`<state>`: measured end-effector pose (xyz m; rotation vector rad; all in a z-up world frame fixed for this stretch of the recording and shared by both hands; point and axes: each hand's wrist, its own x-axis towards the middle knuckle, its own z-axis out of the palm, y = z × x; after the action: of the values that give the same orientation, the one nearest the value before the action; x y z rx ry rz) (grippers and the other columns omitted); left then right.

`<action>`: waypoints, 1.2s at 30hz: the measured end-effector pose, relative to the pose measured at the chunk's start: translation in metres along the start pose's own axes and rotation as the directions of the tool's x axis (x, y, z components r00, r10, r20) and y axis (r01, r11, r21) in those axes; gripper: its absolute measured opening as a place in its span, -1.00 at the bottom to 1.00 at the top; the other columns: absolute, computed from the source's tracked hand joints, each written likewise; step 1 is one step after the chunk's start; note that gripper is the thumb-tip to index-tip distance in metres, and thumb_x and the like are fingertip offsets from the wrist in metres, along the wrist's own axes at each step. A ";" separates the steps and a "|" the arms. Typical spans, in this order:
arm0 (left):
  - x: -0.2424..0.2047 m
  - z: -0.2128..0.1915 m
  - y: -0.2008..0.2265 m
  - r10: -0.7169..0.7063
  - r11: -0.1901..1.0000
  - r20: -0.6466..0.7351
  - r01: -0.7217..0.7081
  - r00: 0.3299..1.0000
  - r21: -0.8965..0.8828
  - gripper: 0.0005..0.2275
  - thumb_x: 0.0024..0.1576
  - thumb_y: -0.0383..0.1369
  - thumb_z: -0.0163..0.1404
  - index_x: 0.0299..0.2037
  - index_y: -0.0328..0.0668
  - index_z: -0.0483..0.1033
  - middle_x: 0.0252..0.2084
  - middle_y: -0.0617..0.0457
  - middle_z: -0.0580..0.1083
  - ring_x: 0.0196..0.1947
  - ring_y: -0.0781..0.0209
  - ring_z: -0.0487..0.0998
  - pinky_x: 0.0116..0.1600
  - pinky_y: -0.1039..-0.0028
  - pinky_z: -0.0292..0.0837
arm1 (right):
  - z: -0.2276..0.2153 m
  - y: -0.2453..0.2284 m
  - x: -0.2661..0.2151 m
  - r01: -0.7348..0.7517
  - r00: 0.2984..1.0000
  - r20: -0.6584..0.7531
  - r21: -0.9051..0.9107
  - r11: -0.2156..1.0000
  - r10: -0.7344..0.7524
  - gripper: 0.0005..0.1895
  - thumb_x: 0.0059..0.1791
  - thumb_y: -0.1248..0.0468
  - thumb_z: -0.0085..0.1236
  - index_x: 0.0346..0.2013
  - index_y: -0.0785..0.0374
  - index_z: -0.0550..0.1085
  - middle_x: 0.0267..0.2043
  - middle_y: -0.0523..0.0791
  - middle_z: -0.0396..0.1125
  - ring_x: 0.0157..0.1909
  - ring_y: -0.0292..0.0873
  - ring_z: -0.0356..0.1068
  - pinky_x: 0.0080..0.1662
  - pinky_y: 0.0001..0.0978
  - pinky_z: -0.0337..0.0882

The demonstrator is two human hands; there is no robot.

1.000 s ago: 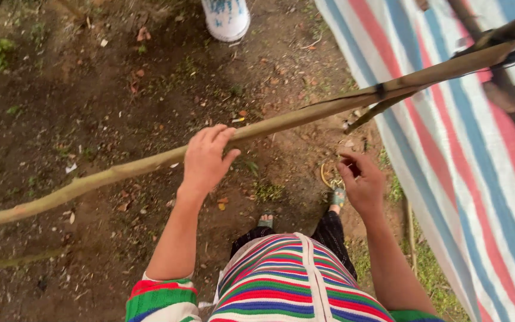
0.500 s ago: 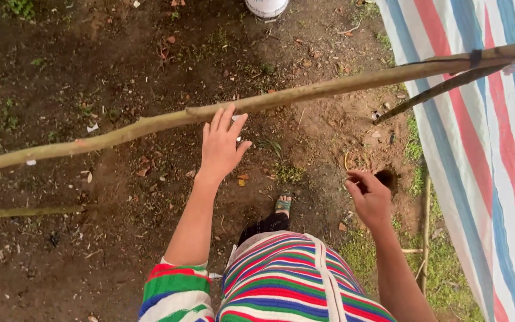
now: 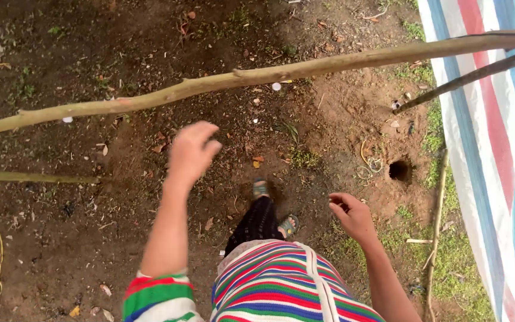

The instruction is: Securing a string of lights to a wooden beam structure using manual ties.

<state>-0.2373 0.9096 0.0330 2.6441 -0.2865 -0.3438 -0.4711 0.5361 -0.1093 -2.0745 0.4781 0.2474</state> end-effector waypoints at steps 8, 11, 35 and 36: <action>0.086 -0.090 -0.168 -0.006 0.998 -0.231 0.020 0.973 0.060 -0.76 0.37 -0.37 -0.04 0.21 -0.05 0.52 0.15 -0.02 0.48 0.21 -0.01 0.44 0.33 0.04 0.22 | 0.048 -0.089 0.012 -0.017 1.000 0.026 0.012 1.000 0.017 -0.74 0.04 0.24 0.25 0.03 0.12 0.62 -0.17 0.00 0.57 -0.20 -0.04 0.57 -0.14 -0.21 0.54; 0.105 -0.127 -0.184 -0.033 0.995 -0.051 0.038 0.998 0.095 -0.72 0.35 -0.31 -0.05 0.24 -0.01 0.52 0.21 -0.02 0.48 0.24 -0.11 0.44 0.31 0.02 0.27 | 0.093 -0.115 0.035 -0.002 1.000 0.008 0.031 1.000 0.001 -0.73 0.03 0.25 0.25 0.03 0.15 0.61 -0.15 0.04 0.57 -0.16 -0.01 0.57 -0.12 -0.16 0.54; 0.202 -0.141 -0.261 0.399 0.913 0.365 -0.325 0.841 -0.247 -0.79 0.28 -0.21 -0.05 -0.07 -0.02 0.63 -0.15 -0.02 0.62 -0.05 -0.11 0.61 0.05 0.14 0.48 | 0.311 -0.311 0.100 0.011 1.000 -0.019 -0.065 0.998 -0.013 -0.69 -0.04 0.22 0.30 0.00 0.07 0.61 -0.15 -0.08 0.57 -0.07 -0.03 0.58 -0.05 -0.22 0.59; 0.199 -0.140 -0.265 0.413 0.904 0.319 -0.341 0.853 -0.257 -0.80 0.29 -0.20 -0.05 -0.08 0.01 0.63 -0.17 0.02 0.62 -0.08 -0.07 0.62 0.03 0.18 0.50 | 0.311 -0.311 0.104 0.017 0.999 -0.025 -0.084 0.996 -0.019 -0.69 -0.04 0.22 0.30 0.01 0.08 0.60 -0.15 -0.07 0.57 -0.08 -0.02 0.58 -0.05 -0.21 0.58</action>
<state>0.0294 1.1476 -0.0068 2.2492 -0.8402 -0.6939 -0.2390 0.9216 -0.0677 -2.1656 0.4715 0.2337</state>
